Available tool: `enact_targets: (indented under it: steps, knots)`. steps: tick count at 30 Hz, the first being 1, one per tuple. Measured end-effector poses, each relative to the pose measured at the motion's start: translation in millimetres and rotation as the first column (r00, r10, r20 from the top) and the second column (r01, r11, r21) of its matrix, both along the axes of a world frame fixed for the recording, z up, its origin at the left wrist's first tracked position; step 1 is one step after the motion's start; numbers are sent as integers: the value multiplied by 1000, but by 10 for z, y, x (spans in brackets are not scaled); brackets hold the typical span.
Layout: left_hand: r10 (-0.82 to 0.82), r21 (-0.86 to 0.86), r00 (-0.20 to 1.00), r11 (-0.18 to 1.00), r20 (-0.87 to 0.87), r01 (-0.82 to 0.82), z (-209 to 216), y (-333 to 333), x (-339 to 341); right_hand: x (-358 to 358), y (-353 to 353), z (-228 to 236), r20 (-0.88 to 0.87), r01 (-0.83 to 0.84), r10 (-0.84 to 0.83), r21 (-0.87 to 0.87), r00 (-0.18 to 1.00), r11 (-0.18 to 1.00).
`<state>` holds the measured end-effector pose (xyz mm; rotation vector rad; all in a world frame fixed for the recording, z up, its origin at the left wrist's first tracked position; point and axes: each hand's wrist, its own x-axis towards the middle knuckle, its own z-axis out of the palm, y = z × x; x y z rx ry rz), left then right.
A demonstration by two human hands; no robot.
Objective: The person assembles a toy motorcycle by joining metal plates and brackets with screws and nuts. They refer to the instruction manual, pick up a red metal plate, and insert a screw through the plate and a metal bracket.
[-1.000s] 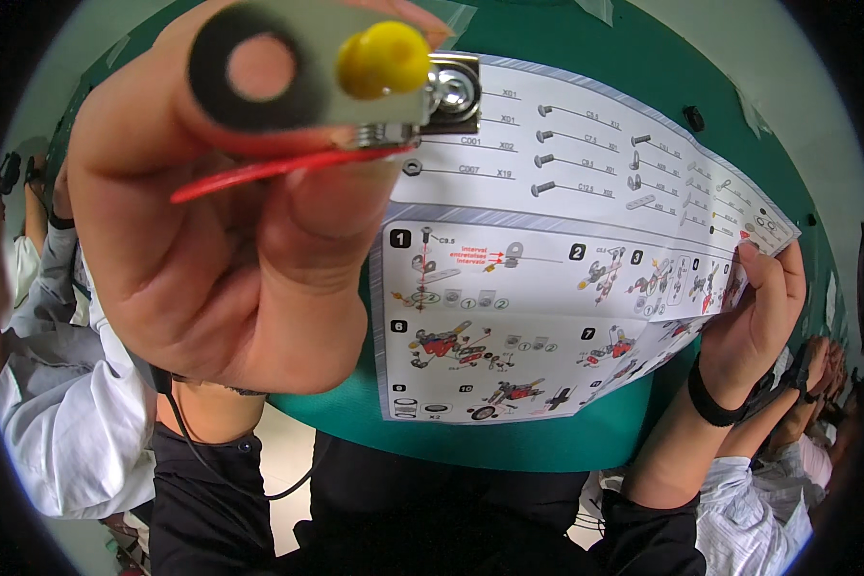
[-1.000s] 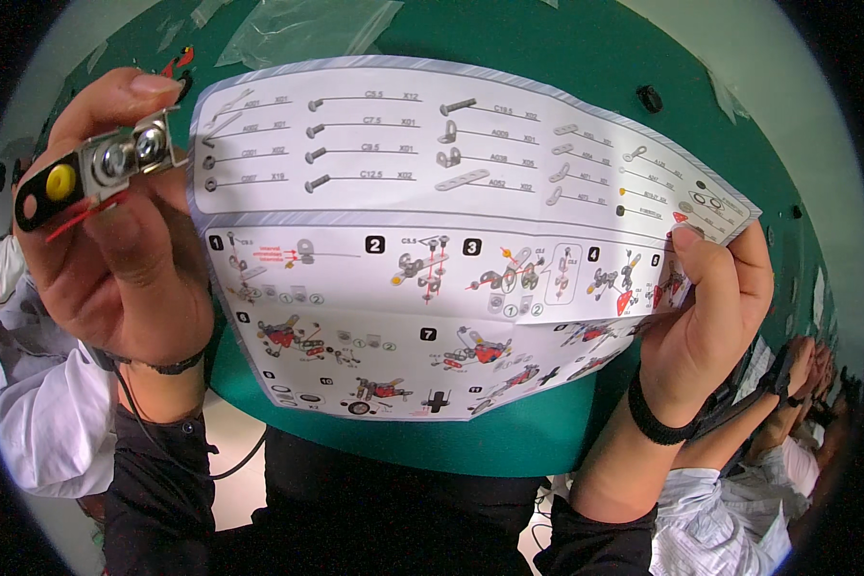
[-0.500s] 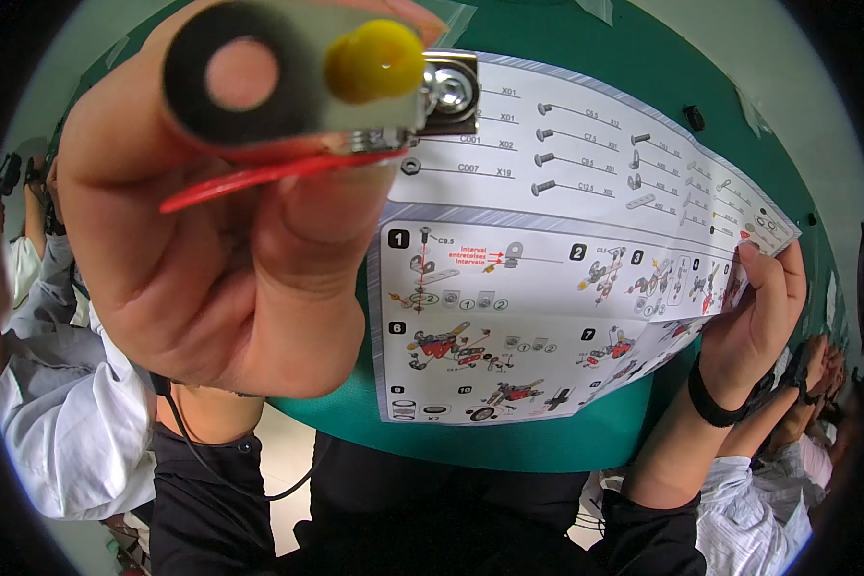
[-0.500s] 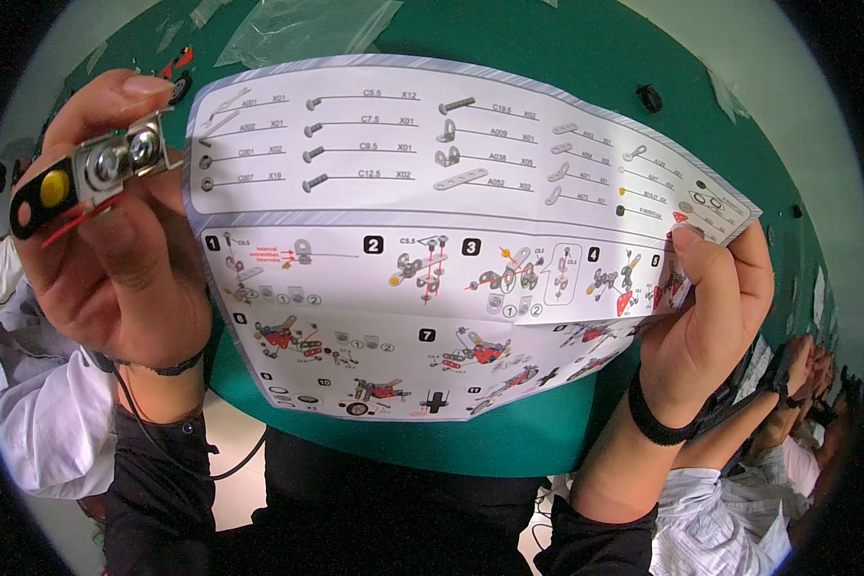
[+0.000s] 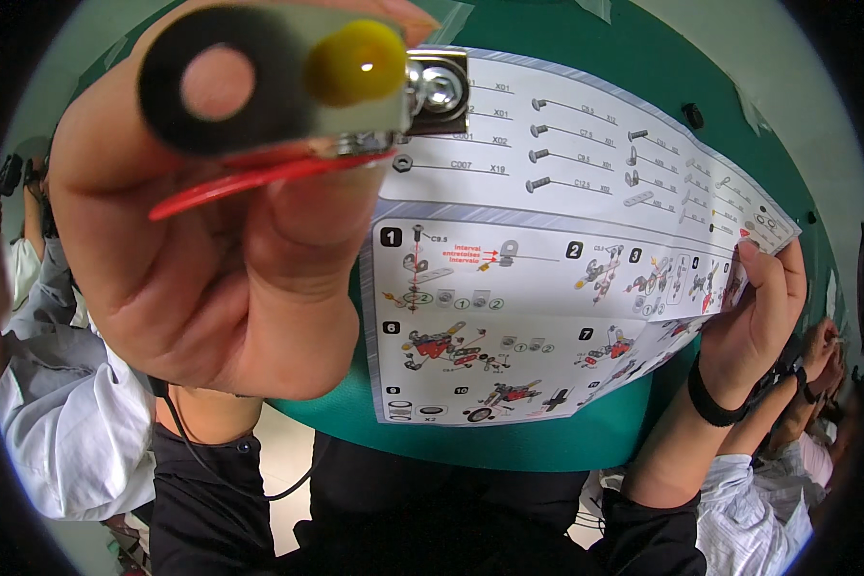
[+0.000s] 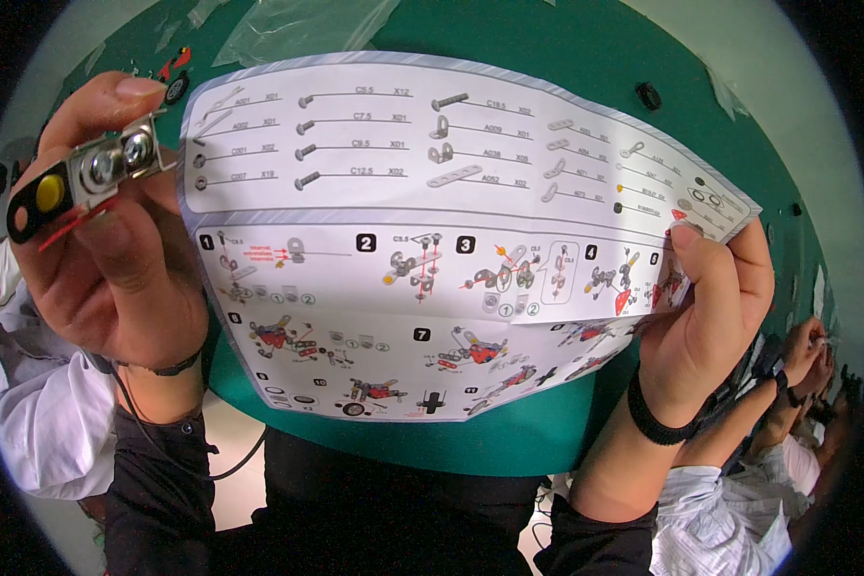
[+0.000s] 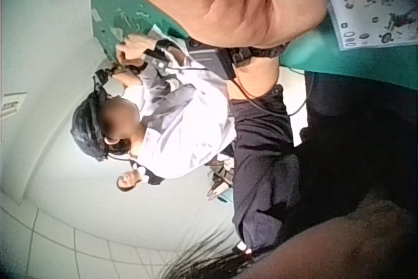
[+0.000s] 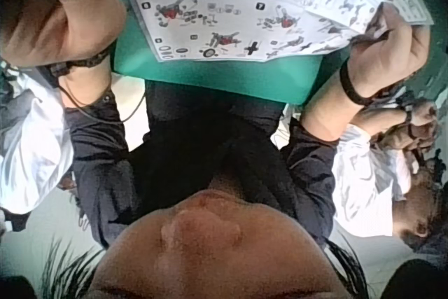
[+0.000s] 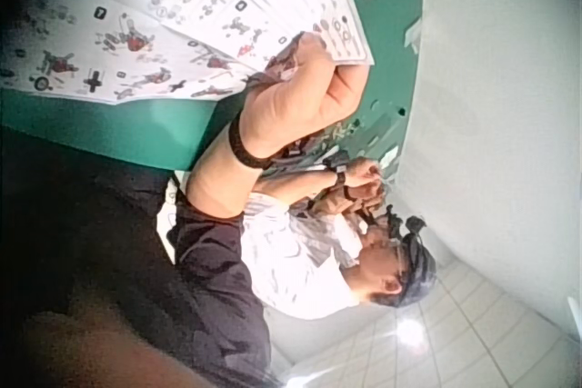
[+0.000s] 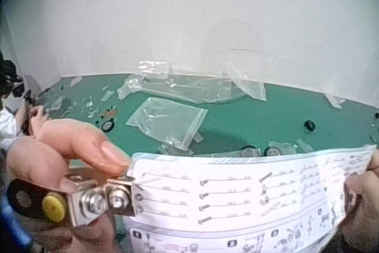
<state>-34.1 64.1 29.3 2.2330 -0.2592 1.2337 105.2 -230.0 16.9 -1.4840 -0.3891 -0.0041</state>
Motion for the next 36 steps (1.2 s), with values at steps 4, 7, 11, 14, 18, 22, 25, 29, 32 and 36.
enact_targets:
  steps: [4, 7, 11, 14, 18, 22, 25, 29, 32, 36]
  knots:
    - [-5, -42, 1000, 999, 24, 6, -24, -26, -10, -36, 22, 15, -2, 4, -4, -10, 1000, 1000]
    - [-24, -47, 998, 999, 56, 27, -64, -26, -14, -83, 87, 33, 4, 66, -66, 9, 998, 998]
    - [-17, -43, 1000, 999, 23, 18, -51, -4, -68, -101, 98, 36, 5, 70, -70, 7, 998, 998]
    - [-11, -23, 1000, 1000, -11, 11, -31, -3, -107, -106, 97, 32, 3, 75, -75, 4, 997, 997]
    - [-27, -83, 995, 996, 98, 35, -84, -58, -53, -125, 102, 43, -3, 51, -51, 13, 999, 999]
    - [-40, -121, 998, 992, 55, 47, -70, -58, -116, -135, 52, 28, 11, 58, -58, 9, 998, 998]
    - [-13, 3, 998, 1000, 54, 13, -67, -47, -103, -112, -7, -14, 15, 11, -10, -35, 1000, 999]
    - [-14, -42, 998, 999, 65, 17, -62, -38, -130, -140, 32, 22, 12, -2, 2, -25, 1000, 1000]
    - [3, -40, 999, 999, 33, -2, -51, -49, -139, -142, 28, 23, 17, -16, 17, -19, 1000, 1000]
    - [-12, -47, 996, 999, 93, 16, -75, -79, -90, -124, -20, -1, 6, -15, 15, -27, 1000, 1000]
